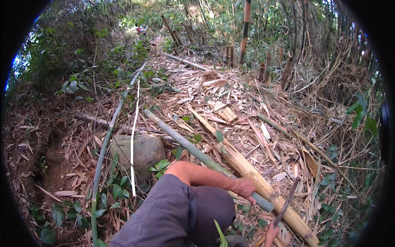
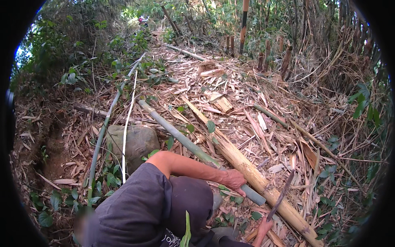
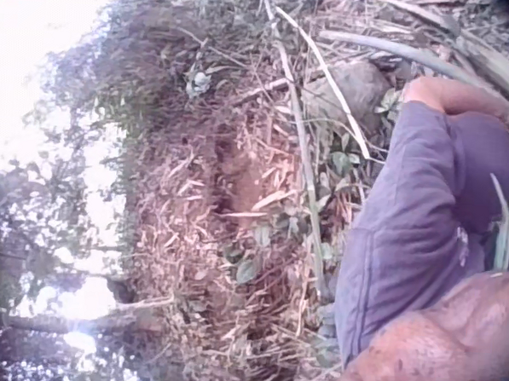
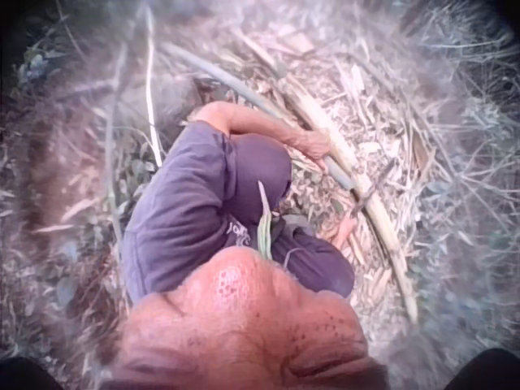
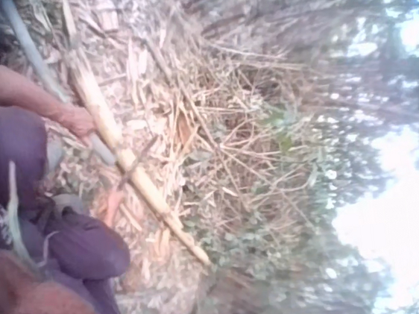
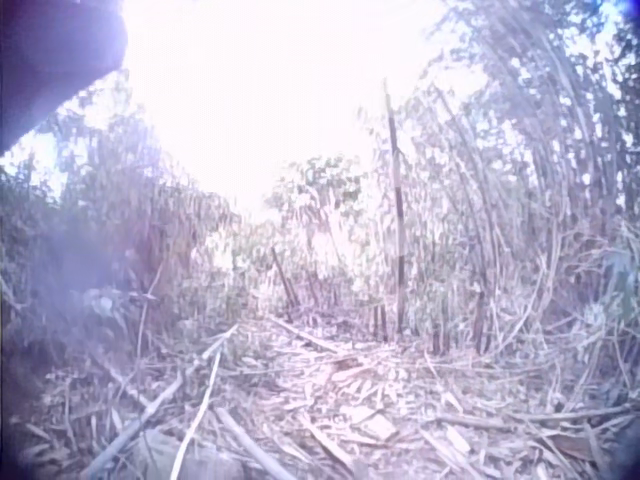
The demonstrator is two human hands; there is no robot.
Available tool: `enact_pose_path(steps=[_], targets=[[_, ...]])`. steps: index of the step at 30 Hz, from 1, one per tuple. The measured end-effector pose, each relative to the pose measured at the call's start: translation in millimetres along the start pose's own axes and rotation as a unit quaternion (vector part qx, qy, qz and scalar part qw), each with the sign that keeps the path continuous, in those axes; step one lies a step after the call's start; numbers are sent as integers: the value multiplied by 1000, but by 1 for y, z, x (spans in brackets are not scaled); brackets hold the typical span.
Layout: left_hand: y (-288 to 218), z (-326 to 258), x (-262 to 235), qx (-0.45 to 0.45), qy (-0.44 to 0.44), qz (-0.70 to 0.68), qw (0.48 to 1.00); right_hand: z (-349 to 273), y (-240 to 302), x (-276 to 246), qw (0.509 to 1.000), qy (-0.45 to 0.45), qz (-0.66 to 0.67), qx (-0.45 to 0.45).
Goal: The person sits on the forest floor and uses a machete to cut a long green bamboo stalk into smaller sections. They repeatedly strike the bamboo to sever it and then inspect the cut ends.
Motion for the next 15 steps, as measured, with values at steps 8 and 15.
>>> enact_pose_path(steps=[8, 15], targets=[[-1, -5, 42, 19, -24, -15, 999, 8, -9, 3, 999, -5, -42, -20], [-5, -10, 64, 13, 40, -13, 999, -10, 10, 6, 999, -11, -30, 40]])
Point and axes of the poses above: each hand's wrist, its own z-axis towards the middle knuckle, its own x-axis out of the palm, y = z × x, the point moved 6 cm from there along z, towards the middle knuckle, and after that the axes turned 5 degrees about y, right-handed, at the moved point
